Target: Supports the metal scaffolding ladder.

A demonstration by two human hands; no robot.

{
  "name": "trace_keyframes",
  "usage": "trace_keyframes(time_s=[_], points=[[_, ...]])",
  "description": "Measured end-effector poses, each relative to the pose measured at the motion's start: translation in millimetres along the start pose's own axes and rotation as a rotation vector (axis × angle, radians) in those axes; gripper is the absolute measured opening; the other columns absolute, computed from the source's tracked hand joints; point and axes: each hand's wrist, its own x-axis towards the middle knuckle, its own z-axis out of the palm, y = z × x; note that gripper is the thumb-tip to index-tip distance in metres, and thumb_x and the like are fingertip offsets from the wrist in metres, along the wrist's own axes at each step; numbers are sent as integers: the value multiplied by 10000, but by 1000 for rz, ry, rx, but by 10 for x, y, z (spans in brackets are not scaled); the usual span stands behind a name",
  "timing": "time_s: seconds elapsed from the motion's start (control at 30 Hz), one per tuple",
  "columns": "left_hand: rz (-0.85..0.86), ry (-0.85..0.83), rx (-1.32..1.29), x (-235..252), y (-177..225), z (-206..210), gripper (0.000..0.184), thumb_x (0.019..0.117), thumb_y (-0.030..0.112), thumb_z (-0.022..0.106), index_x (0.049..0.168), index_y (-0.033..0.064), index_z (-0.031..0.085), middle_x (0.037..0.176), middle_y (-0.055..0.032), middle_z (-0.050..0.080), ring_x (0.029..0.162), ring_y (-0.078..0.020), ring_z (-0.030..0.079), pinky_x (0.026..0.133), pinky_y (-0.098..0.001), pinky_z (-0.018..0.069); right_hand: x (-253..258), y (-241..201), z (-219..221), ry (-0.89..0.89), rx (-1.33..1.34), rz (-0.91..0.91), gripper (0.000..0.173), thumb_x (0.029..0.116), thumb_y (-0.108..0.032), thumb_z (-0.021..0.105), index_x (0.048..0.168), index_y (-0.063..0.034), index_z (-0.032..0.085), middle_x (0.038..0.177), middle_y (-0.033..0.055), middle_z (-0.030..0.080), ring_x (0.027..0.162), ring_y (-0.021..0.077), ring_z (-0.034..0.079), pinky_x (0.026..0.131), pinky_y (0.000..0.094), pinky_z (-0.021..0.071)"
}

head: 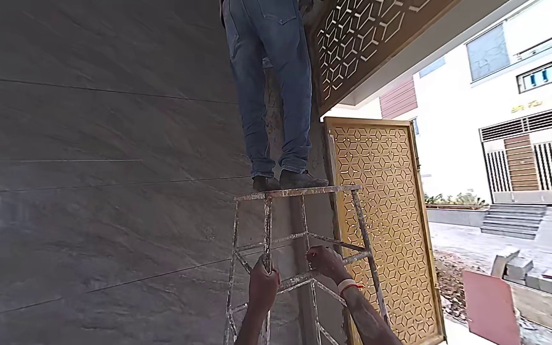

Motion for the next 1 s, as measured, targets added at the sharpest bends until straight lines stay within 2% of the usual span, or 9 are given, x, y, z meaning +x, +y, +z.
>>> trace_keyframes(time_s=[0.87, 0.93, 1.0], points=[[12, -6, -3, 20, -19, 3, 145, 850, -22, 571, 967, 61, 550, 630, -10, 577, 507, -135, 558, 500, -310, 487, 31, 38, 33, 41, 3, -3, 367, 1022, -450, 523, 1114, -183, 757, 1050, 90, 755, 1045, 312, 700, 902, 617, 513], [15, -5, -1, 7, -20, 2, 125, 860, -9, 574, 960, 63, 552, 622, -9, 573, 499, -135, 555, 495, -311, 485, -42, -5, 2, 42, 13, -4, 373, 1027, -441, 519, 1132, -171, 754, 1059, 95, 754, 1047, 319, 698, 909, 621, 507], [17, -3, 0, -9, -7, -3, 126, 855, -5, 566, 960, 64, 551, 623, -4, 568, 499, -129, 549, 494, -306, 479, -281, -217, -167, -9, 71, 17, 390, 1054, -379, 504, 1243, -120, 726, 1195, 136, 732, 1166, 346, 665, 1013, 634, 449]])
